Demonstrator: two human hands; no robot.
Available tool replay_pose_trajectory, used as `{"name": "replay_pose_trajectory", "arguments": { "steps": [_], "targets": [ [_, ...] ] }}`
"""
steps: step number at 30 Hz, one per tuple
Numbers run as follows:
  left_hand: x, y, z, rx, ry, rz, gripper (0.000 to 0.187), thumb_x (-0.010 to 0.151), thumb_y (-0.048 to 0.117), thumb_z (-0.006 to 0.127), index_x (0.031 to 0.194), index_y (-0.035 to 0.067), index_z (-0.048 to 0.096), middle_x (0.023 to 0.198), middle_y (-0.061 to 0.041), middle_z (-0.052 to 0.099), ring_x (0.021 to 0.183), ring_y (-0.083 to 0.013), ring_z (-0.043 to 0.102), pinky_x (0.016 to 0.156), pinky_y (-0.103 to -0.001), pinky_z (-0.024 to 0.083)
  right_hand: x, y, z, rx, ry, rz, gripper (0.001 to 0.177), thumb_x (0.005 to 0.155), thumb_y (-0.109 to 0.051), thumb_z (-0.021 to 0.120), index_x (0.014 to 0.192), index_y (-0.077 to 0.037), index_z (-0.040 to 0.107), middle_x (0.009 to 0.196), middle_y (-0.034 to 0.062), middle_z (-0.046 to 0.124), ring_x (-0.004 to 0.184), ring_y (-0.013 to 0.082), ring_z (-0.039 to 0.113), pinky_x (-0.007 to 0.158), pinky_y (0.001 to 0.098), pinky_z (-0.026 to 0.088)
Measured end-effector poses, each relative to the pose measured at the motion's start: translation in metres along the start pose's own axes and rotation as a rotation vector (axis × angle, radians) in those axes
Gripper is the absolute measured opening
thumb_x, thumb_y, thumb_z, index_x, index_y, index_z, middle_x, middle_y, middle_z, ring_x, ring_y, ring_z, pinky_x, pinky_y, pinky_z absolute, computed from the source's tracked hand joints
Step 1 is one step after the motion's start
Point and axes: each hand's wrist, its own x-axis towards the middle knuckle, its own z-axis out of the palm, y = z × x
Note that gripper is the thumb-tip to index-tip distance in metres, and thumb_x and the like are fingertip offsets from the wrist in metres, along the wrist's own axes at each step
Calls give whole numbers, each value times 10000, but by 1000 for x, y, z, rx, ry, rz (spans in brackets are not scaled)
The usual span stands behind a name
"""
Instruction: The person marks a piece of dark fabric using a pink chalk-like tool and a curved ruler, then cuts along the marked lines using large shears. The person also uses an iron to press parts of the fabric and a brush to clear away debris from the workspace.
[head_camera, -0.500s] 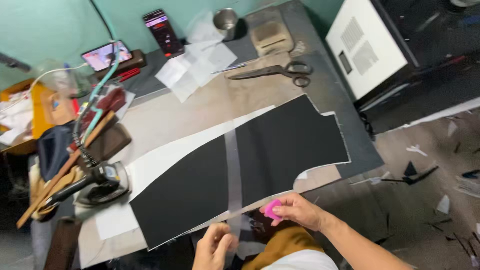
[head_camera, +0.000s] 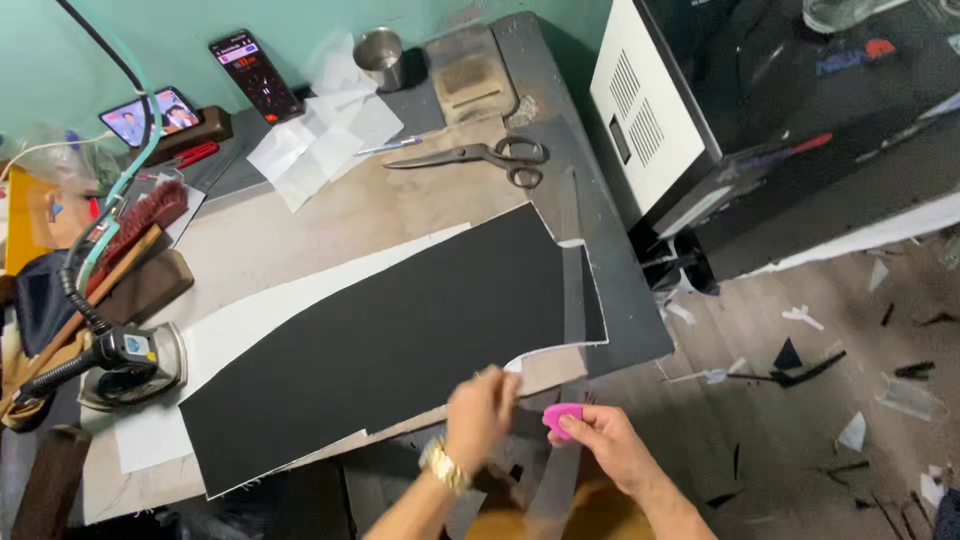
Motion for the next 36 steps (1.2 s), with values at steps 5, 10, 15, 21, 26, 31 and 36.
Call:
{"name": "replay_pose_trajectory", "arguments": {
  "steps": [5,10,15,21,26,31,36],
  "targets": [
    [235,25,-46,351,311,177,157,948,38,486,1050,94,592,968,-138,649,837,-362,634,495,-483,514,16,-13,-57,-212,-149,-60,317,909,-183,701,1107,-12,880,1069,98,861,825,201,795,814,289,639],
    [365,9,-72,787,-114,14,454,1050,245,519,1475,121,422,1334,-252,611,1283,-416,535,996,-582,484,32,-41,-88,-420,-284,102,329,937,-235,665,1173,-107,854,1208,-29,835,1067,102,766,942,228,606],
    [373,-25,-93,1039,-133,-88,359,1093,369,456,1414,211,480,1208,-193,698,1147,-337,546,847,-492,454,51,-33,-97,-338,-428,-62,287,925,-244,694,1088,-68,852,1163,42,820,679,128,692,607,218,613],
    [251,67,-59,277,243,437,84,888,-32,453,822,20,452,765,-179,480,560,-431,413,509,-565,279,49,-71,-91,-502,-355,382,360,944,-400,644,1154,-212,867,839,-43,809,936,50,823,884,164,528],
    [159,74,17,367,23,527,407,882,255,750,1202,72,576,1354,-163,555,1280,-358,546,1101,-525,407,68,11,-101,-224,-348,117,331,911,-267,702,1052,-28,881,975,63,834,585,130,702,627,223,570],
    [149,57,38,321,19,513,454,1018,383,623,1325,50,588,1491,-200,526,1412,-387,496,1196,-573,340,64,-21,-96,-298,-368,24,330,925,-295,668,1032,-54,867,1087,16,836,614,86,763,720,189,595],
    [150,55,39,322,54,567,464,1048,392,612,1358,47,585,1502,-165,530,1409,-373,518,1187,-603,364,67,-5,-103,-342,-292,224,384,890,-330,678,1136,-109,873,1121,28,898,764,148,876,749,213,665]
  ]
}}
